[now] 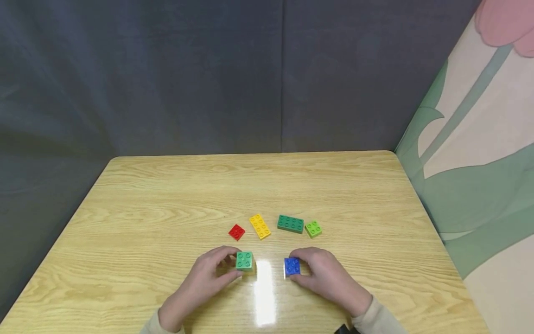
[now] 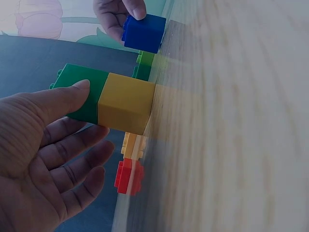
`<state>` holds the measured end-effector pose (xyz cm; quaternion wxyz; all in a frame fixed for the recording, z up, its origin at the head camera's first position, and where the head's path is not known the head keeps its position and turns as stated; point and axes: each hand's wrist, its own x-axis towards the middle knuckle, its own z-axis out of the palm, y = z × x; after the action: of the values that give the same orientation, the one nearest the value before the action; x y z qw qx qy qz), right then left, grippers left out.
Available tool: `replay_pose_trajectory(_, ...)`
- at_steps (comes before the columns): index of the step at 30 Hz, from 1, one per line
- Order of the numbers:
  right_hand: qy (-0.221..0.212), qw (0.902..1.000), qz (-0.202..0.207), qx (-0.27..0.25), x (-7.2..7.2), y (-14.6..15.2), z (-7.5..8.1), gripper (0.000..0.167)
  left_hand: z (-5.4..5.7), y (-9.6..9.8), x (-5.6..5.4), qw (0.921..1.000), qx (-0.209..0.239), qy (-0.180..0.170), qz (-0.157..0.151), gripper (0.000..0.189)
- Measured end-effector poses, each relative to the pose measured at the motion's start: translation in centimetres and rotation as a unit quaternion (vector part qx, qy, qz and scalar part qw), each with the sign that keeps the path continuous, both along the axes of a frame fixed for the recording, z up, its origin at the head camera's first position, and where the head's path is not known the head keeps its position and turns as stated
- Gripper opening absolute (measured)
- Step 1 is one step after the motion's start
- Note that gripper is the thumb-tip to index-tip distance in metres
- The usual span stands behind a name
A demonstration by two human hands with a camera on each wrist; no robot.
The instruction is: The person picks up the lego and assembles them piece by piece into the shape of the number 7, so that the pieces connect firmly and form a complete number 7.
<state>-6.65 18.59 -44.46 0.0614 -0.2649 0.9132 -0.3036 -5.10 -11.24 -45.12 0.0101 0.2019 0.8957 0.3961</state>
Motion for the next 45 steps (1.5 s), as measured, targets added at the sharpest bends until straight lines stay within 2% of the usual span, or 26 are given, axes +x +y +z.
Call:
replay_pose_trajectory(15, 0.010, 0.9996, 0.004, -0.026, -0.2, -0.1, 0.8, 0.030, 0.0, 0.1, 0.0, 1.0000, 0.000, 0.000, -0.002, 0.037)
replay_pose_trajectory(24, 0.045, 0.9977, 0.016, -0.048, -0.3, -0.3, 1.0, 0.031, 0.0, 0.1, 0.1, 1.0000, 0.001, 0.001, -0.002, 0.037)
replay_pose_trajectory(45, 0.049, 0.9971, 0.011, -0.058, -0.7, -1.1, 2.2, 0.030, 0.1, 0.1, 0.1, 1.0000, 0.001, 0.004, -0.001, 0.037)
